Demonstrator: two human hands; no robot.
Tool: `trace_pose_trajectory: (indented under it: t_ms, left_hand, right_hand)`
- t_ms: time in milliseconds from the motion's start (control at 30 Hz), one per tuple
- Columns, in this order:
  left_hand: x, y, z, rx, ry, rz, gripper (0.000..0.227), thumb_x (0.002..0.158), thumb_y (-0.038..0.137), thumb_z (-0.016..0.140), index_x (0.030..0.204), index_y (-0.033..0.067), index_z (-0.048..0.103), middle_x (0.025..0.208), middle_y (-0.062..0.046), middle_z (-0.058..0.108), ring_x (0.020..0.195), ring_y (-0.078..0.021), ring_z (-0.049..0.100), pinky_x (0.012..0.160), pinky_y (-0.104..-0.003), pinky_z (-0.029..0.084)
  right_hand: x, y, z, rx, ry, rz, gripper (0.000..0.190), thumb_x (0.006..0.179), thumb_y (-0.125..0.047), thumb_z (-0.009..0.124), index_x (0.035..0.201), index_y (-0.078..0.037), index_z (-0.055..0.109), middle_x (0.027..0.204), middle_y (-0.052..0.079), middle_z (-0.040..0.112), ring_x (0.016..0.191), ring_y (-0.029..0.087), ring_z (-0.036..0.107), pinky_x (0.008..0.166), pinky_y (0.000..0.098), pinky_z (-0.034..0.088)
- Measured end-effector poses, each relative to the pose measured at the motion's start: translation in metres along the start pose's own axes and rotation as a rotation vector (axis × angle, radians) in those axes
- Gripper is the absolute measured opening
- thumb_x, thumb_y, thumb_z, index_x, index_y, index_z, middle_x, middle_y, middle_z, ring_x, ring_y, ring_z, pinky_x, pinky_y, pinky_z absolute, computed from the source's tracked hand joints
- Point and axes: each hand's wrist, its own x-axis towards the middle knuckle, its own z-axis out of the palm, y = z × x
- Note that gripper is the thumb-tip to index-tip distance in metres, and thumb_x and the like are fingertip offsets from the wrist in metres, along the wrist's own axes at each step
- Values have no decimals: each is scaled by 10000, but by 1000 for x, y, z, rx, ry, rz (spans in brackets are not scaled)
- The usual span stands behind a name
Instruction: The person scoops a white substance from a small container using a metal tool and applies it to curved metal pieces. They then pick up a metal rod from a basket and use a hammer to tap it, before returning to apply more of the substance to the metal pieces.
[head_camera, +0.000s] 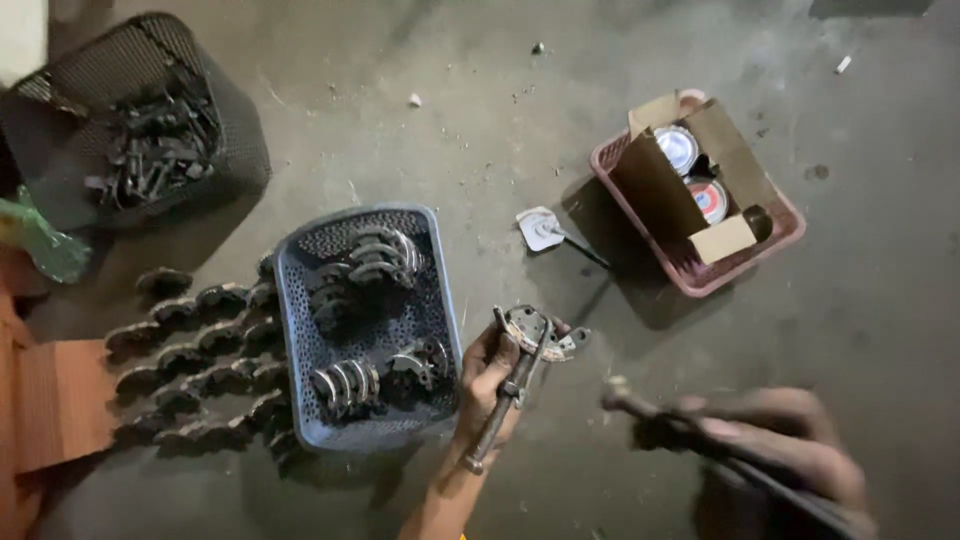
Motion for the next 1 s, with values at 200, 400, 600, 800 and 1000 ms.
trace_pose_trajectory:
  t_ms: [200, 400, 600, 800, 1000]
  left_hand:
    - [0, -36, -30, 39, 50, 0, 310, 1010, 208, 593, 1194, -28, 674, 1092, -126, 727, 924, -189, 626, 909, -354, 448]
    - [-1, -19, -11, 12, 52, -32, 365, 1005, 205, 606, 1255, -60, 629, 1158, -170, 712, 1028, -229, 661, 980, -339, 465]
    - [-2, -30, -23, 45, 154, -73, 197, 982, 138, 603, 1076, -10, 696, 973, -77, 698, 849, -151, 593, 838, -274, 425]
    - [6, -30, -23, 97, 33, 31, 239, 1023, 186, 621, 1191, 28, 682, 1072, -116, 739, 719, -135, 628, 607, -254, 509]
    - [18, 3, 15, 1260, 206, 328, 294, 855, 119, 685, 1093, -53, 667, 1009, -155, 675, 834, -267, 697, 724, -385, 648]
  right_hand:
    - [16, -3, 7, 89, -340, 55, 271, 804, -10, 683, 1072, -36, 712, 937, 75, 754, 697, 125, 789, 610, 216, 633]
    - [-21, 48, 13, 179, 64, 232, 103, 882, -130, 702, 951, -57, 677, 1123, 150, 667, 815, 225, 793, 720, 289, 747]
    - [11, 24, 6, 205, -74, 127, 153, 826, -4, 638, 964, 59, 653, 925, 190, 738, 614, 172, 722, 590, 230, 628]
    - [7, 69, 30, 384, -236, 696, 275, 921, -151, 601, 1125, 11, 689, 850, 181, 797, 559, 256, 763, 376, 308, 538]
    - [-31, 97, 70, 538, -579, 981, 219, 793, -66, 876, 906, 44, 724, 616, 54, 590, 485, 127, 450, 426, 291, 326]
